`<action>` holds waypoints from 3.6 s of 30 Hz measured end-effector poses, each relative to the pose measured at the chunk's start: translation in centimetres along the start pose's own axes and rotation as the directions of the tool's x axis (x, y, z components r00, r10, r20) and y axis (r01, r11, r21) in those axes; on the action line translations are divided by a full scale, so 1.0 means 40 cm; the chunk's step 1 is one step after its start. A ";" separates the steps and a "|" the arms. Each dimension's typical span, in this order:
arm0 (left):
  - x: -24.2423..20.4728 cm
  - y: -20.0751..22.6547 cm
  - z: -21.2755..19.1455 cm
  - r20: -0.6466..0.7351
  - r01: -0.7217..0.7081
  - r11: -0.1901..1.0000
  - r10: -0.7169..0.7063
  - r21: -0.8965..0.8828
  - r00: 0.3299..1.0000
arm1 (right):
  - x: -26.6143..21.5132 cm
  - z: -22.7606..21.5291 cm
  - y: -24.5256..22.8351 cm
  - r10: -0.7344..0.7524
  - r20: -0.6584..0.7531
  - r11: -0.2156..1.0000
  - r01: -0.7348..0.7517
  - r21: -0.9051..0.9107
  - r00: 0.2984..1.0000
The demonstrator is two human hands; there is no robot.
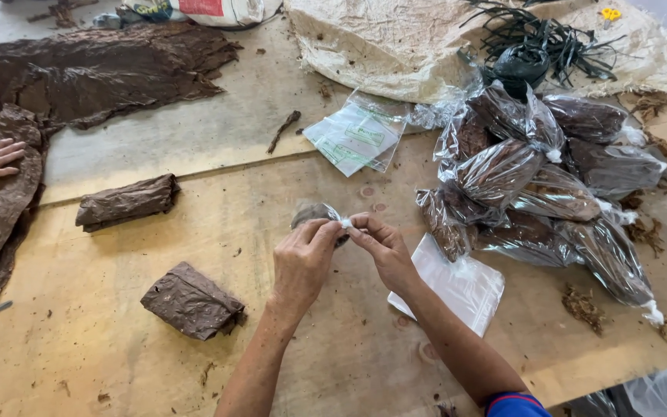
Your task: The person places rectangular dark brown material blocks into clear plastic bags and ties the bags closed. The person repeats this process for several blocks, stacking the finished packages on the table.
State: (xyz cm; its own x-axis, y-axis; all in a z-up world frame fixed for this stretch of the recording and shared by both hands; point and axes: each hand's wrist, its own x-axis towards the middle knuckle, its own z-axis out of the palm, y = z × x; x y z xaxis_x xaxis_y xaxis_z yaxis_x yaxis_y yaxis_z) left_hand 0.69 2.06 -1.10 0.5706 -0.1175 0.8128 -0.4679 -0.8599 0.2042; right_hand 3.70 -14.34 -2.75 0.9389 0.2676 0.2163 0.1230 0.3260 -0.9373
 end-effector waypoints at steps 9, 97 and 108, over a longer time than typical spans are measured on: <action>-0.001 0.015 0.007 0.010 -0.062 0.993 0.062 0.104 0.998 | -0.003 0.013 -0.002 -0.112 -0.035 0.982 0.105 -0.155 0.993; -0.435 -0.237 -0.280 0.713 0.210 0.949 -0.316 0.237 0.626 | -0.388 -0.585 0.022 0.170 0.196 0.287 0.141 -0.947 0.966; -0.238 -0.073 -0.159 0.342 0.014 0.999 0.002 -0.045 0.940 | -0.089 -0.402 -0.089 -0.374 0.534 0.013 0.579 -0.815 0.759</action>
State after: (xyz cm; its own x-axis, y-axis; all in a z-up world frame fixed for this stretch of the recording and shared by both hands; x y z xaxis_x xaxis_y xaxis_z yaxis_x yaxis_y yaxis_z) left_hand -7.68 8.87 -5.97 0.7662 -0.2821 0.5774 -0.4894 -0.8384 0.2398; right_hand 5.10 -31.05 -4.56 0.4951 0.5650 0.6600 0.8075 -0.5796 -0.1095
